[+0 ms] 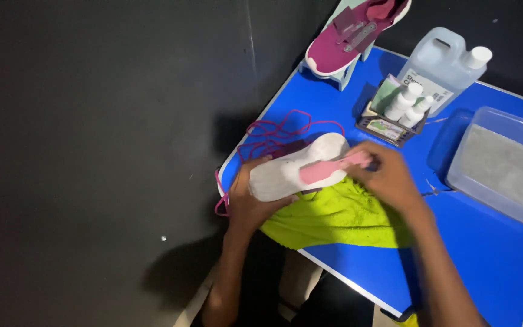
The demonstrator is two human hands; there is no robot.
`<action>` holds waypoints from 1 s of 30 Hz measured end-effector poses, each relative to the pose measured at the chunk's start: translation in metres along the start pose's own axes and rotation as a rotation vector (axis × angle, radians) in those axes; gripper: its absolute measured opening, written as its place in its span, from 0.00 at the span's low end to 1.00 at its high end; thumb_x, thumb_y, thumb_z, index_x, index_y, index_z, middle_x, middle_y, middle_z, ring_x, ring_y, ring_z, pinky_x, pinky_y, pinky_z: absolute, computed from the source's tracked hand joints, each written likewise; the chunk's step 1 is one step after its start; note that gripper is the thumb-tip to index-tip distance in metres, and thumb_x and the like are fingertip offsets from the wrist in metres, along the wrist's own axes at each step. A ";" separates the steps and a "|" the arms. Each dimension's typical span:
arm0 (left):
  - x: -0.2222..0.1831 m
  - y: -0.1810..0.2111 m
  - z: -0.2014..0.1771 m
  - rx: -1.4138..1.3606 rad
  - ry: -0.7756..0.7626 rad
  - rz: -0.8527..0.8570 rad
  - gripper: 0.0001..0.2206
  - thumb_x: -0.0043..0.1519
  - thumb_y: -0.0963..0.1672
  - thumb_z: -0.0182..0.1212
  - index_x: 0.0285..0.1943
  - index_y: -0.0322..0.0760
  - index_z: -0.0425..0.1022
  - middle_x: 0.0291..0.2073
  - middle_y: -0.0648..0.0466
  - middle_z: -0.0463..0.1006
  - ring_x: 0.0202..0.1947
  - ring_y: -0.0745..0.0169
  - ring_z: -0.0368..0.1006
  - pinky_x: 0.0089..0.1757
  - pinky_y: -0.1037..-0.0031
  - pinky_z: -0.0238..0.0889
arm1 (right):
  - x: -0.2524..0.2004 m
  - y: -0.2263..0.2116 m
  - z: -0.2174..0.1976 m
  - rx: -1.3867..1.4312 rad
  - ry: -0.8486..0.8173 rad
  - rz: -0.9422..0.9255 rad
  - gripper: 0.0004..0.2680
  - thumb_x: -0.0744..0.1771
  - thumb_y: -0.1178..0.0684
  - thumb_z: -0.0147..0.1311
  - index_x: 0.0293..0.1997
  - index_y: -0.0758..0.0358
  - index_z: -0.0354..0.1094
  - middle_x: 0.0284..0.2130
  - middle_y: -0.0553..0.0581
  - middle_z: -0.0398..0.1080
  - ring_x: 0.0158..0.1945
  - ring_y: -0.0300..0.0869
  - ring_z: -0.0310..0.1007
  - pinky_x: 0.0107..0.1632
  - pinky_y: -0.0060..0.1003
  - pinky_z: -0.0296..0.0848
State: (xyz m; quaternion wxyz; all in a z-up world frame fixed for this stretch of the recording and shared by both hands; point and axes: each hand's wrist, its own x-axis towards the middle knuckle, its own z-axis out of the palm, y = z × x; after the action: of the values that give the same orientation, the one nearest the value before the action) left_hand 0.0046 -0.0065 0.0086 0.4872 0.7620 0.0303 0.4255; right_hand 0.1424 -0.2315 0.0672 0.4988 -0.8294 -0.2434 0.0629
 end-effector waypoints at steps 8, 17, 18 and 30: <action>-0.001 -0.006 0.000 0.010 -0.026 0.001 0.34 0.40 0.47 0.87 0.55 0.36 0.76 0.50 0.47 0.82 0.54 0.48 0.79 0.56 0.60 0.69 | 0.001 0.005 0.015 0.040 -0.024 -0.136 0.10 0.60 0.59 0.67 0.42 0.54 0.79 0.30 0.59 0.73 0.38 0.46 0.70 0.47 0.42 0.69; -0.001 -0.006 -0.001 0.090 -0.002 -0.012 0.34 0.38 0.50 0.88 0.54 0.40 0.77 0.50 0.52 0.83 0.52 0.55 0.80 0.57 0.65 0.70 | 0.004 0.030 -0.006 0.024 0.047 -0.099 0.09 0.63 0.59 0.66 0.45 0.51 0.81 0.33 0.55 0.71 0.40 0.41 0.65 0.46 0.34 0.65; 0.001 -0.004 0.001 0.111 -0.003 -0.032 0.34 0.39 0.49 0.87 0.55 0.41 0.77 0.50 0.53 0.83 0.52 0.56 0.80 0.57 0.64 0.70 | 0.003 0.027 0.001 0.046 0.044 -0.103 0.10 0.62 0.59 0.67 0.44 0.50 0.82 0.32 0.55 0.73 0.39 0.42 0.67 0.48 0.36 0.68; 0.000 -0.006 0.001 0.056 -0.036 -0.095 0.36 0.38 0.48 0.88 0.57 0.39 0.76 0.52 0.49 0.82 0.54 0.50 0.79 0.57 0.59 0.68 | 0.005 0.026 -0.015 0.021 0.051 -0.117 0.09 0.63 0.60 0.67 0.44 0.52 0.82 0.29 0.57 0.72 0.37 0.40 0.66 0.46 0.35 0.64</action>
State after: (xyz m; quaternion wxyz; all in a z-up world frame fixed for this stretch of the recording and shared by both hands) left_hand 0.0070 -0.0040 0.0039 0.4859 0.7805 0.0694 0.3871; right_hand 0.1606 -0.2515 0.0534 0.5166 -0.8097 -0.2782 0.0150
